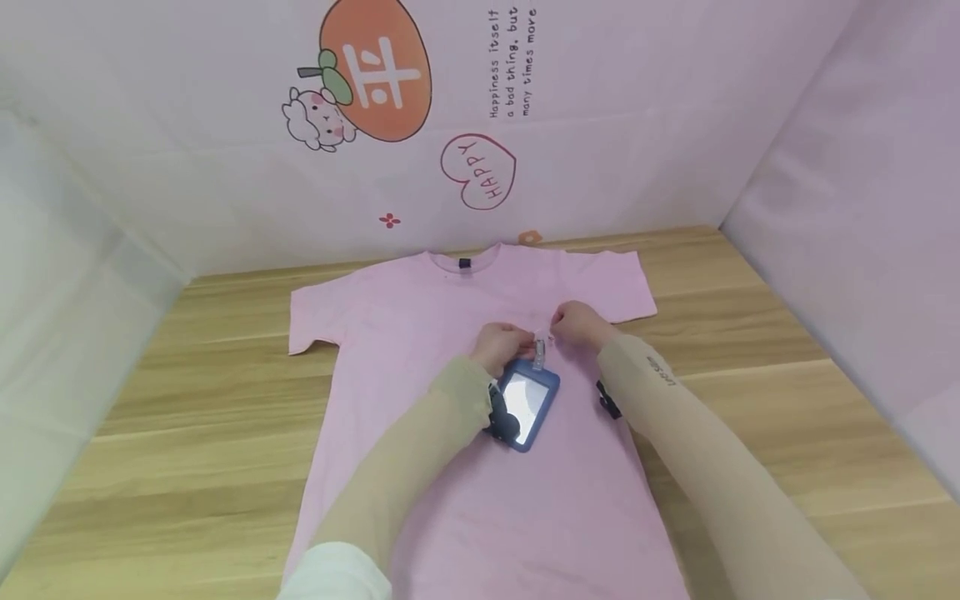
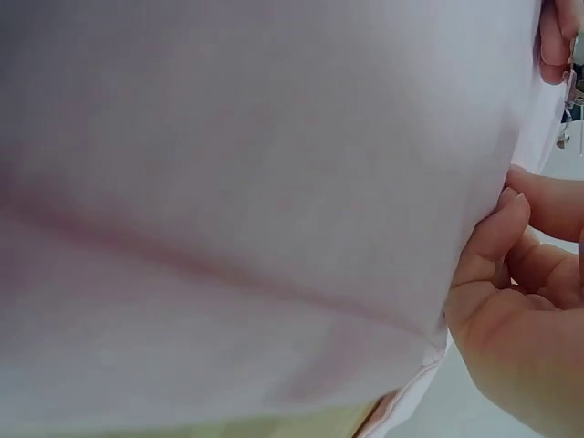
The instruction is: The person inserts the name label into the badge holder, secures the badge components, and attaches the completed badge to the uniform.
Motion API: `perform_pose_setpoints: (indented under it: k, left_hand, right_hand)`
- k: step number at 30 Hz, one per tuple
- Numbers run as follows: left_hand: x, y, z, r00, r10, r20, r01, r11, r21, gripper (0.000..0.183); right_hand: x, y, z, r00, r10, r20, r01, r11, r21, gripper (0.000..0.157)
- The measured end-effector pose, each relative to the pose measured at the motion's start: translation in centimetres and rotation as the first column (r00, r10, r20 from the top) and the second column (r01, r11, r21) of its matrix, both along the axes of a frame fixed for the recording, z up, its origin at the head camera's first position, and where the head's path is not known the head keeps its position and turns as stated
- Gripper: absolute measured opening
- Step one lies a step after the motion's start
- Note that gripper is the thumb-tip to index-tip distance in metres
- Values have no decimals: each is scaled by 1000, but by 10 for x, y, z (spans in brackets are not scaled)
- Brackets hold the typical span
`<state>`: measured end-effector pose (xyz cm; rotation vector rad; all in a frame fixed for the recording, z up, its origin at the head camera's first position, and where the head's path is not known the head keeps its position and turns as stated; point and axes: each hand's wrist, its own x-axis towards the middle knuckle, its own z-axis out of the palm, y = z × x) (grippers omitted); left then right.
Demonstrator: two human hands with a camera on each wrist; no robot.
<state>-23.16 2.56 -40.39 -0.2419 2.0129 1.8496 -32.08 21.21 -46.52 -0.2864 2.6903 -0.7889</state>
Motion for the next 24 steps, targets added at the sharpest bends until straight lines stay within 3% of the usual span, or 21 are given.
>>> perform_pose_setpoints:
  k: [2, 4, 6, 9, 13, 24]
  left_hand:
    - [1, 1, -2, 1000, -4, 0, 4, 1000, 1, 20]
    - [1, 2, -3, 1000, -10, -3, 10, 1000, -2, 20]
    - [1, 3, -4, 1000, -18, -7, 18, 1000, -8, 20]
    - [-1, 3, -7, 1000, -23, -21, 22, 1000, -21, 19]
    - [-5, 2, -12, 999, -29, -40, 29, 1000, -5, 13]
    - [-1, -1, -5, 999, -17, -29, 17, 1000, -4, 22]
  right_hand:
    - [-10, 7, -16, 1000, 5, -25, -5, 1000, 1, 22]
    - [-7, 9, -13, 1000, 3, -20, -3, 1000, -4, 23]
    - [7, 4, 5, 1000, -16, -25, 15, 1000, -11, 22]
    - [41, -12, 53, 998, -53, 37, 53, 999, 8, 22]
    - [63, -23, 80, 999, -31, -18, 32, 999, 19, 16]
    - [64, -27, 83, 993, 7, -117, -6, 1000, 4, 9]
